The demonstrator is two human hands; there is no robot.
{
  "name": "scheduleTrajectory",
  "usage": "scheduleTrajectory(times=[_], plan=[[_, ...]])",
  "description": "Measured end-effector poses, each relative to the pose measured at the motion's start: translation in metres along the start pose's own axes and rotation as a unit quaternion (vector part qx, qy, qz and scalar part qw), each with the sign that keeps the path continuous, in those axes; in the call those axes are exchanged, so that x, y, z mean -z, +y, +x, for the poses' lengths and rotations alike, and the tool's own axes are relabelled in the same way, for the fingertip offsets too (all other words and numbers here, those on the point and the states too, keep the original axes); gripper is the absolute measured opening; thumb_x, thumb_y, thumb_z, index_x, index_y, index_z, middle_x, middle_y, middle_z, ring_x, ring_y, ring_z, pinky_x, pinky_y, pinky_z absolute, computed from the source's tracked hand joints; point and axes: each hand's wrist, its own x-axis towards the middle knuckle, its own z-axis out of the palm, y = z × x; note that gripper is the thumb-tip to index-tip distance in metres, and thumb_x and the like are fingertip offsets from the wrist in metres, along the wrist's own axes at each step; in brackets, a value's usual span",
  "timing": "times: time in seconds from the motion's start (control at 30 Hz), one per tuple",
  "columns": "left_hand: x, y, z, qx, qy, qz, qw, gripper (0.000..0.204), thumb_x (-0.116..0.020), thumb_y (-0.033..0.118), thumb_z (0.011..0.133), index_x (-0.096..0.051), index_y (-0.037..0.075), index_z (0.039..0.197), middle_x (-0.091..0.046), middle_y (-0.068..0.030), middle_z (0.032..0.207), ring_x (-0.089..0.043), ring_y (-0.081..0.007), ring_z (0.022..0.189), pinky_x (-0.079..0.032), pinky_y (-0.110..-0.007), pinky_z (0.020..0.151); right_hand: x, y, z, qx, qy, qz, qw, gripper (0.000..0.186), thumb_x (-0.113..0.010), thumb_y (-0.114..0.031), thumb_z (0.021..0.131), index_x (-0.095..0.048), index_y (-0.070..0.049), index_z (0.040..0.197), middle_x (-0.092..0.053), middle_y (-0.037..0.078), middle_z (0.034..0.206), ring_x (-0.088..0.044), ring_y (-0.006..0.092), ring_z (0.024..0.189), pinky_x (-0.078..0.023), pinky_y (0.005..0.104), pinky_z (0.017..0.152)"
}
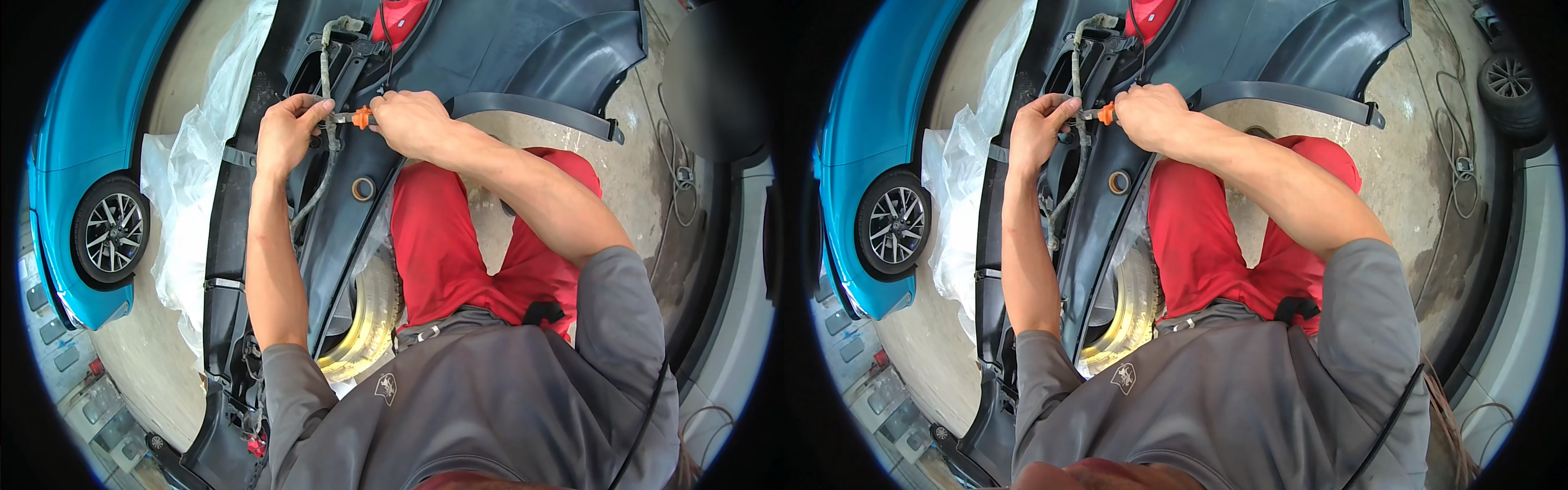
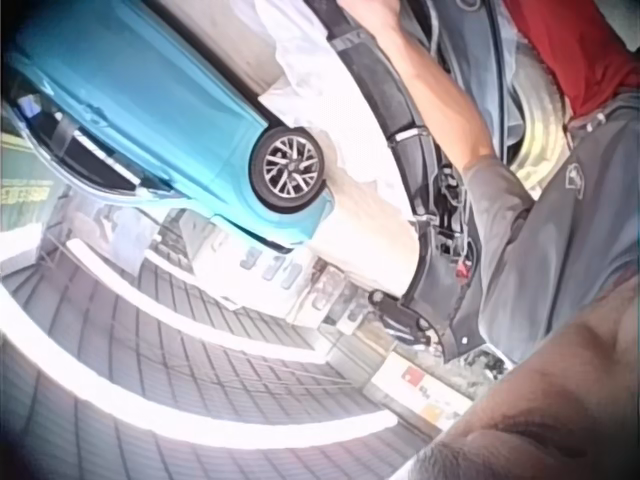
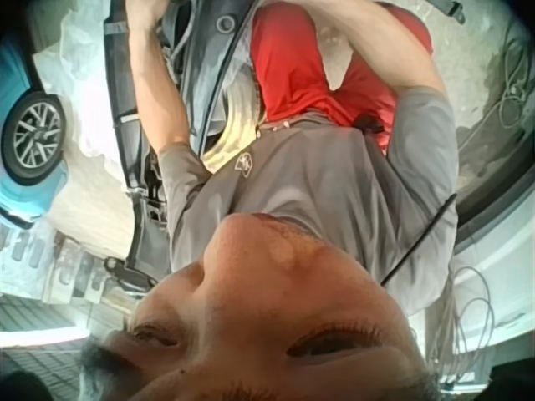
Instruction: The person works on a detached car bumper, using a utility knife to cut and remove old tape and zip ties from the wiring harness. They then use pliers to strip and trim the wire ends, preparing the harness for reinstallation.
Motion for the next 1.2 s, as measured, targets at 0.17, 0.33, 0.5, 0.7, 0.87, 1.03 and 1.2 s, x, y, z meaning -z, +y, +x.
scheduleTrajectory(times=[0.17, 0.33, 0.5, 0.7, 0.87, 1.03, 1.2], plan=[[0.0, -0.006, 0.002, -0.001, 0.01, 0.009, 1.0, 0.03, -0.082, 0.031, 0.099, -0.082, 0.002, 0.105, -0.072, 0.0003, 0.078, -0.061, -0.0076, 0.069, -0.05, -0.027, 0.067, 0.014, -0.007, 0.002, 0.003, -0.056, -0.02, 0.998, 0.04, -0.068, -0.034, 0.106, -0.067, 0.003, 0.121, -0.076, 0.022, 0.11, -0.075, 0.0409, 0.103, -0.058, 0.0542, 0.091], [0.0, -0.013, 0.004, -0.021, 0.021, 0.03, 0.999, 0.031, -0.081, 0.032, 0.099, -0.082, 0.001, 0.106, -0.071, -0.0015, 0.077, -0.061, -0.0083, 0.07, -0.049, -0.028, 0.067, 0.009, -0.009, -0.002, -0.011, -0.065, 0.073, 0.995, 0.044, -0.066, -0.035, 0.108, -0.062, 0.004, 0.128, -0.077, 0.023, 0.098, -0.075, 0.0455, 0.102, -0.058, 0.0569, 0.09], [-0.005, -0.017, 0.004, -0.033, 0.083, 0.089, 0.992, 0.038, -0.078, 0.038, 0.101, -0.08, 0.001, 0.11, -0.076, -0.013, 0.083, -0.07, -0.0224, 0.076, -0.054, -0.038, 0.073, 0.004, -0.012, 0.001, -0.042, -0.069, 0.094, 0.992, 0.037, -0.066, -0.028, 0.105, -0.064, 0.001, 0.128, -0.078, 0.026, 0.106, -0.077, 0.044, 0.102, -0.061, 0.0551, 0.086], [-0.027, -0.017, -0.002, -0.059, 0.13, 0.116, 0.983, 0.042, -0.069, 0.042, 0.106, -0.078, 0.003, 0.121, -0.079, -0.0212, 0.103, -0.077, -0.0354, 0.095, -0.058, -0.044, 0.086, 0.0, -0.012, 0.0, -0.069, -0.111, 0.2, 0.971, 0.036, -0.068, -0.026, 0.09, -0.08, -0.001, 0.111, -0.08, 0.024, 0.11, -0.078, 0.0397, 0.106, -0.062, 0.0488, 0.092], [-0.027, -0.049, 0.023, -0.016, 0.202, 0.104, 0.974, 0.048, -0.064, 0.047, 0.109, -0.078, 0.003, 0.122, -0.082, -0.0151, 0.1, -0.079, -0.0261, 0.084, -0.06, -0.041, 0.08, -0.001, -0.019, 0.004, -0.151, -0.204, 0.278, 0.927, 0.037, -0.071, -0.029, 0.093, -0.081, 0.004, 0.108, -0.08, 0.027, 0.104, -0.078, 0.0407, 0.102, -0.063, 0.048, 0.088], [-0.031, 0.021, 0.004, -0.155, 0.193, 0.272, 0.93, 0.039, -0.065, 0.044, 0.109, -0.078, 0.008, 0.121, -0.081, -0.0139, 0.098, -0.078, -0.0336, 0.088, -0.058, -0.045, 0.077, -0.031, -0.006, -0.007, -0.104, -0.063, 0.216, 0.969, 0.034, -0.078, -0.032, 0.092, -0.083, -0.005, 0.114, -0.08, 0.023, 0.115, -0.077, 0.0387, 0.111, -0.062, 0.0489, 0.093], [-0.033, 0.069, 0.001, -0.298, 0.183, 0.252, 0.902, 0.026, -0.07, 0.028, 0.108, -0.078, 0.007, 0.121, -0.079, -0.0121, 0.116, -0.075, -0.0288, 0.101, -0.058, -0.04, 0.087, -0.007, -0.019, -0.015, -0.102, -0.086, 0.214, 0.968, 0.041, -0.071, -0.04, 0.101, -0.082, -0.002, 0.112, -0.081, 0.018, 0.113, -0.076, 0.0378, 0.112, -0.058, 0.049, 0.097]])
